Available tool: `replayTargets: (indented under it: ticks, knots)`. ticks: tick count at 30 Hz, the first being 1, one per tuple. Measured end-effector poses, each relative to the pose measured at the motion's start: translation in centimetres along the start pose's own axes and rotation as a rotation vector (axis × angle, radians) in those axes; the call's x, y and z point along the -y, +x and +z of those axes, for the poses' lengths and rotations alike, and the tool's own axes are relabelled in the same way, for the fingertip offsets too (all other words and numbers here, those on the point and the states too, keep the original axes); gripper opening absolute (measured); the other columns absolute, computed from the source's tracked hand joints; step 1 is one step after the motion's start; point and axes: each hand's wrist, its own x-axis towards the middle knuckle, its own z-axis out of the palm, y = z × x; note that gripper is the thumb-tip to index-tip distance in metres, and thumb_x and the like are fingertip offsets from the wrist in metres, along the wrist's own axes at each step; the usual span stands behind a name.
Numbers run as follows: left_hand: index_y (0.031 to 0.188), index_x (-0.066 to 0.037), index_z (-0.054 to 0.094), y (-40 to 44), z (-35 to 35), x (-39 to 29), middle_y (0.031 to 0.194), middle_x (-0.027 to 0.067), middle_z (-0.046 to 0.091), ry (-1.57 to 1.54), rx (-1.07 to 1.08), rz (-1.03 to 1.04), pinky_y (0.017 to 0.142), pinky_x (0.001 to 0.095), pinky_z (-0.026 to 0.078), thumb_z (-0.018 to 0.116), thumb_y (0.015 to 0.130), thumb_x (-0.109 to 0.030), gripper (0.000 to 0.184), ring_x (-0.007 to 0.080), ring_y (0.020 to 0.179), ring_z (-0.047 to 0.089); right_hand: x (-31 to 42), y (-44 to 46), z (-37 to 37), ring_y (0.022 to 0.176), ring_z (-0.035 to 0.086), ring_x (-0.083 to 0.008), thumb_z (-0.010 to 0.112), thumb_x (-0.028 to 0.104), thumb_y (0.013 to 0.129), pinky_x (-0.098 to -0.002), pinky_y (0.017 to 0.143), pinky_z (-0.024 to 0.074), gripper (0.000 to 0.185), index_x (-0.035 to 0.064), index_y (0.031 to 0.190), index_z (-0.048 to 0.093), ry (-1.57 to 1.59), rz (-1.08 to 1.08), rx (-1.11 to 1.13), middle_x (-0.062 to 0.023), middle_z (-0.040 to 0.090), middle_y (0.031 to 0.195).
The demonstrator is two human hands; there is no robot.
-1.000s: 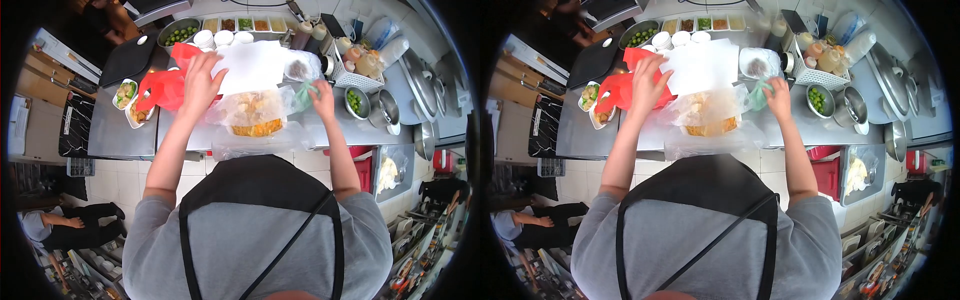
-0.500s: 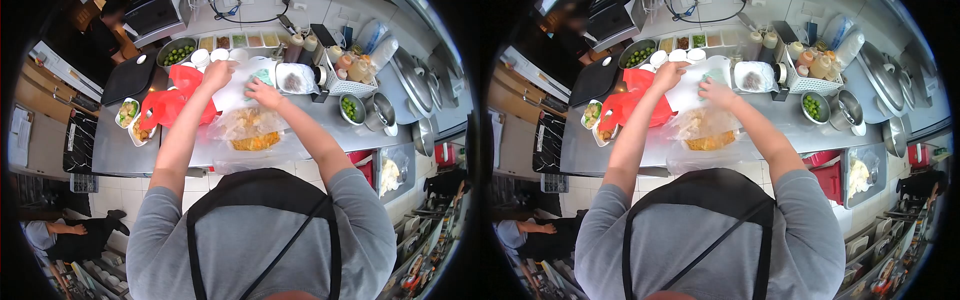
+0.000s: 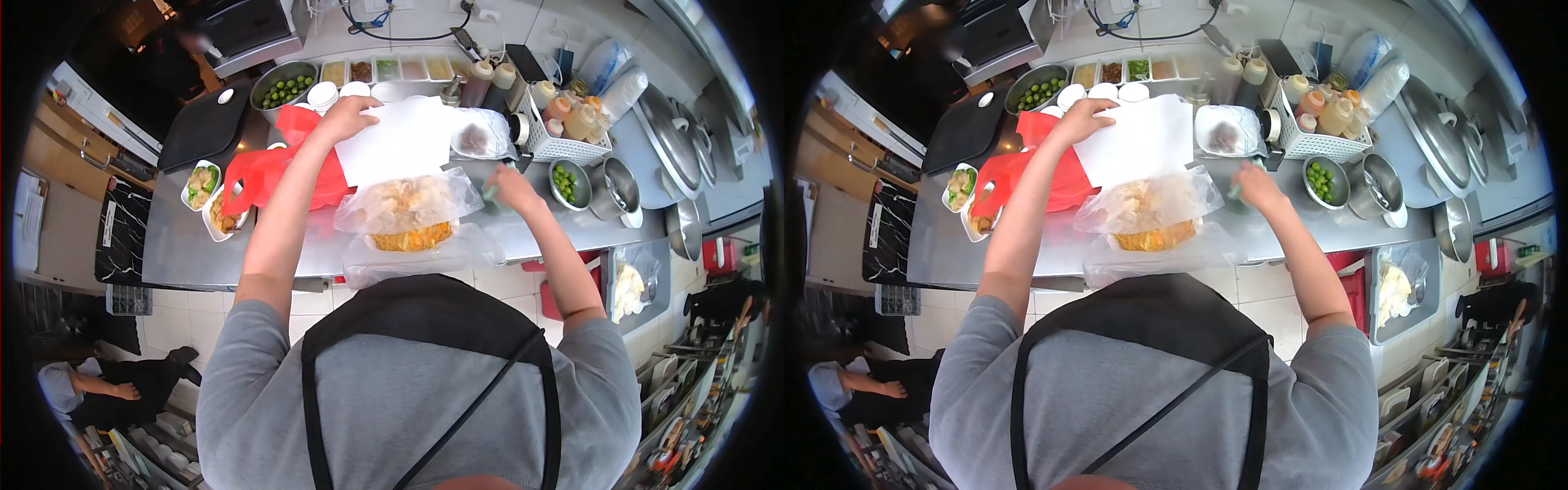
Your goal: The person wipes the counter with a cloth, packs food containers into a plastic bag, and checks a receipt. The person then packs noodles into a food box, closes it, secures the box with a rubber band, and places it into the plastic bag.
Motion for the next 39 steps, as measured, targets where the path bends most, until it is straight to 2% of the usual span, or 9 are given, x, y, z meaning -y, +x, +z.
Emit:
replayTargets:
  ticks: [2,5,10,15,19,21,24,27,39]
  knots:
    - [0.104,-0.002,0.059,0.0,-0.4,-0.6,0.099,0.0149,0.062,-0.014,0.090,-0.040,0.082,0.0309,0.043,0.063,0.073,-0.014,0.033,0.0232,0.093,0.058,0.3,0.3,-0.2,0.092,0.055,-0.0309,0.060,0.003,0.064,-0.0381,0.079,0.0460,0.018,0.0074,0.081,0.061,-0.042,0.009,0.208,-0.0124,0.054,0.097]
    - [0.103,0.000,0.059,-0.3,-0.6,-1.0,0.098,0.0158,0.062,-0.009,0.078,-0.054,0.082,0.0304,0.043,0.063,0.074,-0.015,0.033,0.0229,0.093,0.058,2.6,2.9,-0.7,0.092,0.055,-0.0304,0.064,0.009,0.064,-0.0386,0.080,0.0459,0.023,0.0102,0.087,0.062,0.037,-0.025,-0.176,-0.0119,0.055,0.096]
    - [0.101,0.002,0.060,-0.7,-0.1,0.2,0.098,0.0164,0.062,0.017,-0.015,-0.106,0.081,0.0306,0.043,0.064,0.074,-0.017,0.033,0.0236,0.092,0.058,2.4,2.9,3.0,0.090,0.055,-0.0319,0.065,0.006,0.062,-0.0370,0.079,0.0458,0.024,0.0077,0.084,0.057,-0.092,0.463,0.041,-0.0122,0.054,0.094]
    - [0.102,0.001,0.060,-1.6,0.9,0.3,0.096,0.0176,0.062,0.016,-0.081,-0.100,0.081,0.0316,0.043,0.064,0.075,-0.019,0.034,0.0253,0.091,0.058,-4.4,-0.7,8.0,0.090,0.058,-0.0329,0.061,0.003,0.066,-0.0388,0.080,0.0445,0.030,0.0056,0.095,0.052,0.221,0.311,-0.005,-0.0146,0.059,0.085]
    - [0.101,0.001,0.060,-1.0,0.3,-0.6,0.095,0.0175,0.062,0.022,-0.076,-0.096,0.080,0.0322,0.043,0.063,0.075,-0.020,0.033,0.0260,0.090,0.059,3.6,2.1,-4.1,0.089,0.056,-0.0336,0.055,-0.006,0.067,-0.0384,0.076,0.0443,0.032,0.0057,0.097,0.051,0.521,0.007,-0.330,-0.0153,0.057,0.089]
    - [0.100,0.000,0.060,-0.9,0.4,-0.6,0.094,0.0172,0.062,0.035,-0.063,-0.072,0.079,0.0320,0.044,0.062,0.075,-0.019,0.032,0.0258,0.088,0.059,8.3,5.1,-5.9,0.091,0.054,-0.0316,0.057,-0.004,0.069,-0.0351,0.075,0.0451,0.028,0.0053,0.094,0.050,0.447,-0.387,-0.422,-0.0128,0.055,0.096]
    - [0.098,-0.002,0.062,-0.4,0.5,0.0,0.091,0.0162,0.063,-0.044,-0.055,-0.106,0.076,0.0318,0.044,0.062,0.075,-0.017,0.028,0.0249,0.084,0.060,13.4,9.6,-2.9,0.094,0.052,-0.0292,0.054,0.002,0.068,-0.0343,0.078,0.0441,0.024,0.0040,0.091,0.053,0.291,-0.826,-0.346,-0.0097,0.053,0.097]
    - [0.094,-0.004,0.063,-0.7,0.7,0.0,0.085,0.0151,0.063,0.047,-0.085,-0.106,0.073,0.0323,0.045,0.062,0.074,-0.015,0.024,0.0237,0.079,0.060,13.0,12.5,1.6,0.095,0.052,-0.0272,0.053,0.002,0.067,-0.0332,0.078,0.0452,0.018,0.0036,0.084,0.057,-0.089,-0.900,-0.123,-0.0076,0.054,0.094]
    - [0.097,-0.004,0.063,-0.6,0.2,-0.3,0.093,0.0173,0.062,-0.008,-0.066,-0.161,0.079,0.0330,0.044,0.064,0.073,-0.019,0.029,0.0278,0.089,0.059,1.8,3.5,-2.5,0.080,0.059,-0.0319,0.056,0.000,0.062,-0.0406,0.070,0.0476,0.016,0.0032,0.075,0.063,-0.046,-0.001,0.143,-0.0175,0.061,0.079]
